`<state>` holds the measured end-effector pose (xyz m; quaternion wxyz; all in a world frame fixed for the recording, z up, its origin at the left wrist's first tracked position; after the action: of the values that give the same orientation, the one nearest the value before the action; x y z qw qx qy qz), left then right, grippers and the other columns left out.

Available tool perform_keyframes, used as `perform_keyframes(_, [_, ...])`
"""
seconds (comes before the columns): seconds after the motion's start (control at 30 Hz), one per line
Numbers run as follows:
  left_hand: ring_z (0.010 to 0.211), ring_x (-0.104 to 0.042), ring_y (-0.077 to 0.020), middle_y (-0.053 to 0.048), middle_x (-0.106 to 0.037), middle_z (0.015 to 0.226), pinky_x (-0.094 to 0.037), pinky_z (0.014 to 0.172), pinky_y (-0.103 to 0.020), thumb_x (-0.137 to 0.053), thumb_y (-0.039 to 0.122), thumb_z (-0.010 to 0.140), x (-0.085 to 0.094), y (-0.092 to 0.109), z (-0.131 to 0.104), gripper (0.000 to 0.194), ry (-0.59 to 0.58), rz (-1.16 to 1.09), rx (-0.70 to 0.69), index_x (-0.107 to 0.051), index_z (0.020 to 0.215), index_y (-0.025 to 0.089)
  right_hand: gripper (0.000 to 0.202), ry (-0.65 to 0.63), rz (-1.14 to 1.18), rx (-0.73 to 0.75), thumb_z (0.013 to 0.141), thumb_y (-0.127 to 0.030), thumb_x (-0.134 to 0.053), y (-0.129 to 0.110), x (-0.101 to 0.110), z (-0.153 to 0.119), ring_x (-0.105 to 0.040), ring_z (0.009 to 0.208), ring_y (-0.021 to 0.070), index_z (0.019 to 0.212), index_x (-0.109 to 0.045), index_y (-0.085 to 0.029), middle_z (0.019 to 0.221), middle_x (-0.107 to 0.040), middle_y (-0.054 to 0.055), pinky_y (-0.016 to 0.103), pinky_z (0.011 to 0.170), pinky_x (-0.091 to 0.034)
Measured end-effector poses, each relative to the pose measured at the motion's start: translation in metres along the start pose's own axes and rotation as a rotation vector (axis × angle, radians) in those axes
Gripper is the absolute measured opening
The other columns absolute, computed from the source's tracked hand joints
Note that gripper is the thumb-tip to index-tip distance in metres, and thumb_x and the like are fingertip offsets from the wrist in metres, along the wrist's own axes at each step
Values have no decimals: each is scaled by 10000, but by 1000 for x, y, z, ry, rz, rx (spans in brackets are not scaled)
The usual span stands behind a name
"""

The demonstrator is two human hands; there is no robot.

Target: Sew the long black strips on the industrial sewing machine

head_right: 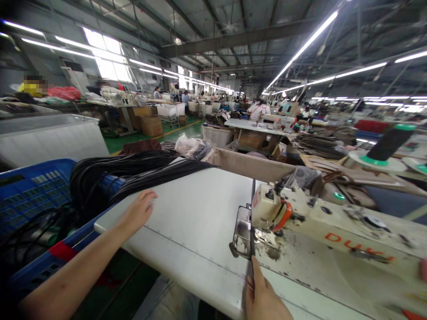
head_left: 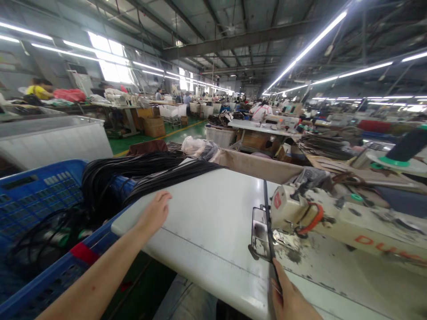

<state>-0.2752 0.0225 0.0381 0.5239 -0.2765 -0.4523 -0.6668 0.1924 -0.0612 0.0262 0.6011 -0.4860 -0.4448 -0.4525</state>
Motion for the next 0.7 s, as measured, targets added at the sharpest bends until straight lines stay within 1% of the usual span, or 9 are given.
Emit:
perform_keyframes(0.1, [1265,-581,-220,-120,-569,1365,-455,1158,-373,-402,138,929,-39,83,-6,371,-163,-169,-173,-607,1237,166,510,50,-65,5,1022,-314,-350,-1,-3,-4,-774,694,234,1489,-526,-206,972,-804,104,305,592,-567])
perform_keyframes(0.17, [1301,-567,-218,-116,-591,1382,-451,1168,-395,-405,145,954,-59,134,-16,389,-251,-223,-291,-593,1294,168,497,63,-66,4,1019,-290,-372,-2,-4,-6,-773,702,224,1484,-527,-213,1021,-800,98,298,595,-559])
perform_keyframes(0.27, [1420,-474,-236,-102,-576,1454,-385,1224,-437,-501,176,950,-77,202,-35,440,-343,-257,-477,-544,1388,183,496,41,-16,11,998,-264,-419,-3,-3,-8,-776,742,212,1478,-524,-201,1066,-794,100,281,616,-558])
perform_keyframes(0.3, [1453,-438,-241,-98,-551,1491,-372,1232,-442,-527,209,957,-80,222,-41,466,-372,-263,-533,-518,1423,188,500,39,-1,7,992,-261,-430,-4,-2,-8,-777,759,213,1479,-519,-194,1077,-791,107,279,626,-560])
perform_keyframes(0.37, [1499,-376,-267,-91,-492,1558,-353,1240,-461,-548,295,978,-84,254,-52,510,-406,-255,-602,-477,1472,188,503,37,24,-7,990,-266,-444,-5,2,-9,-780,790,219,1481,-512,-176,1098,-785,123,281,647,-566])
perform_keyframes(0.43, [1525,-328,-286,-87,-453,1593,-330,1246,-480,-517,357,1004,-86,277,-60,531,-410,-240,-645,-452,1499,177,496,25,52,-21,997,-292,-446,-7,5,-10,-782,823,236,1466,-524,-148,1106,-781,142,293,664,-574])
perform_keyframes(0.5, [1530,-319,-275,-81,-464,1587,-309,1253,-469,-457,353,1033,-86,290,-65,503,-387,-240,-676,-457,1498,164,494,10,101,-33,1005,-327,-446,-8,10,-11,-779,898,251,1447,-540,-127,1137,-771,157,307,717,-584])
perform_keyframes(0.6, [1496,-387,-228,-62,-530,1537,-292,1256,-420,-375,280,1060,-85,296,-70,433,-316,-253,-708,-521,1451,164,489,-8,211,-63,1010,-371,-447,-6,17,-12,-765,972,240,1430,-555,-145,1195,-755,143,305,778,-583])
perform_keyframes(0.7, [1460,-445,-203,-53,-564,1508,-294,1249,-401,-357,250,1066,-85,294,-74,413,-261,-243,-729,-561,1419,184,453,8,261,-114,997,-367,-456,4,24,-11,-766,900,216,1396,-587,-200,1139,-773,95,290,748,-572])
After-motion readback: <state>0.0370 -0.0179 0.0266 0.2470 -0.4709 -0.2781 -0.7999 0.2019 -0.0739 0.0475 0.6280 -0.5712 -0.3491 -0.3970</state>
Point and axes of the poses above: each hand's wrist, its own z-axis towards the middle knuckle, its own x-axis out of the back of the hand, y = z × x, the point moved 3 cm from there along z, towards the middle knuckle
